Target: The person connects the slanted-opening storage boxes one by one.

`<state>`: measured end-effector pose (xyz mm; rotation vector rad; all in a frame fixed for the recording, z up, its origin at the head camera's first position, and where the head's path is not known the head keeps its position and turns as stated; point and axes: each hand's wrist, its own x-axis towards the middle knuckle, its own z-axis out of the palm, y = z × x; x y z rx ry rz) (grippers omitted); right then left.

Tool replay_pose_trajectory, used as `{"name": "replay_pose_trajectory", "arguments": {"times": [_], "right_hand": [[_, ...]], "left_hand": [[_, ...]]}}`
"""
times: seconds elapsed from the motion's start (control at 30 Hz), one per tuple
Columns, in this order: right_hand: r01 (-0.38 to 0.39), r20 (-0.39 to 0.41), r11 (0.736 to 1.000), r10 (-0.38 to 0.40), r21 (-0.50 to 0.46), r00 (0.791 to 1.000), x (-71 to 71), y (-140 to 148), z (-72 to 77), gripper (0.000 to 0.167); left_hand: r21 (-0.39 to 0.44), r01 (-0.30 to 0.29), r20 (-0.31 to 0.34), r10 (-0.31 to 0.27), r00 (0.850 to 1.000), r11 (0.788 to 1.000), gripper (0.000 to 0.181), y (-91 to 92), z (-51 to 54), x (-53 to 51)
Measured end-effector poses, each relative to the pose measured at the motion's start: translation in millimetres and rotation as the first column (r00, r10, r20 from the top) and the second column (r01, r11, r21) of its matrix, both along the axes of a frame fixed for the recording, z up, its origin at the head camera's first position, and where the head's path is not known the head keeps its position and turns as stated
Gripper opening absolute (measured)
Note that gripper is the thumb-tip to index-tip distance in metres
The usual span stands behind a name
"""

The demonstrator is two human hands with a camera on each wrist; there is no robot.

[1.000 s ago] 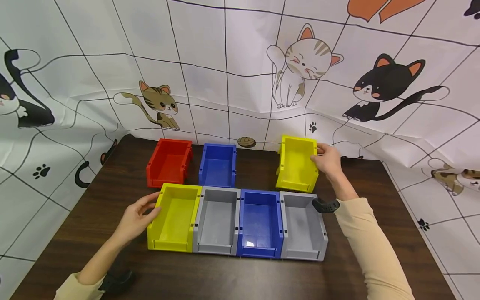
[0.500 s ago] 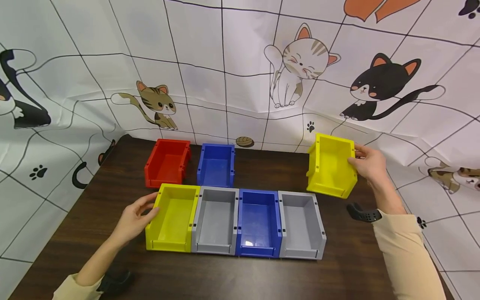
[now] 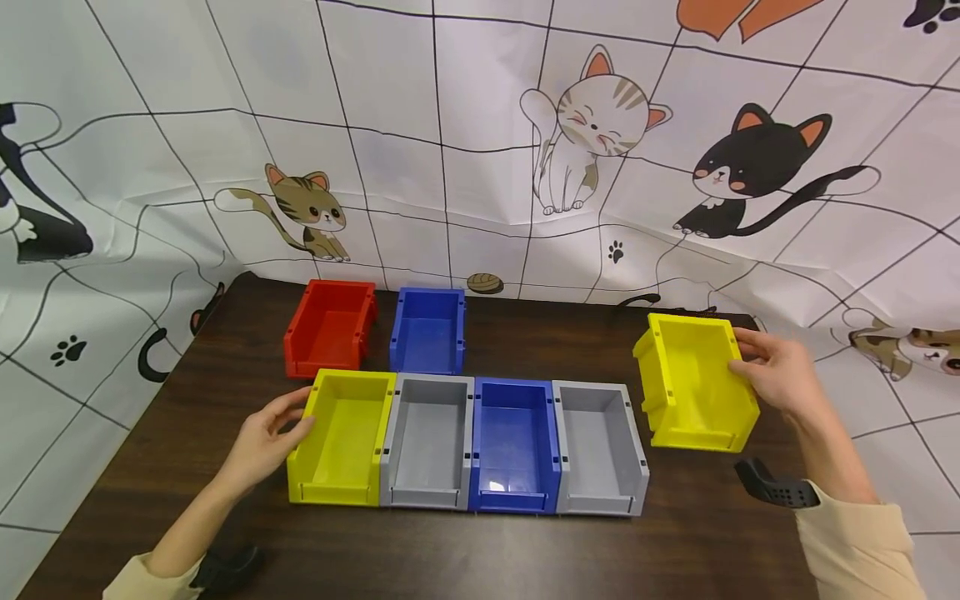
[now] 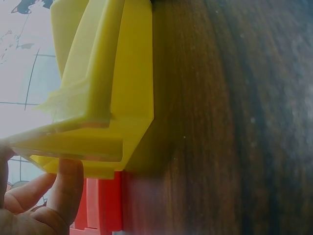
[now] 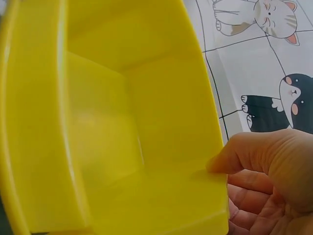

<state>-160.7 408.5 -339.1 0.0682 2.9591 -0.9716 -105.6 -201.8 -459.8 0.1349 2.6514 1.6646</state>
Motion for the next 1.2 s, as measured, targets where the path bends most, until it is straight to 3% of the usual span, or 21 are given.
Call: {"name": "replay_pose_trajectory", "arguments": {"times": [0.2,0.5,1.2], "right_hand": [[-0.050,0.001,0.998,0.050,0.035,0.999,21.0,2.5,-7.9,0.048],[-0.103,-0.007,0.995,0.103,0.003,0.995,37.9,4.9,-23.8,0.046],[-0.092,0.053,0.995,0.093,-0.027,0.994,49.7,7.8,-38.2,0.049]], "left_hand": [[0.008,0.007,0.001,-0.007,1.000,1.000,0.046,0.0,1.2,0.9],[0.013,0.010,0.008,-0.010,1.000,1.000,0.046,0.0,2.6,1.7],[0.001,0.010,0.022,-0.010,1.000,1.000,0.046,0.4,3.3,1.5]]}}
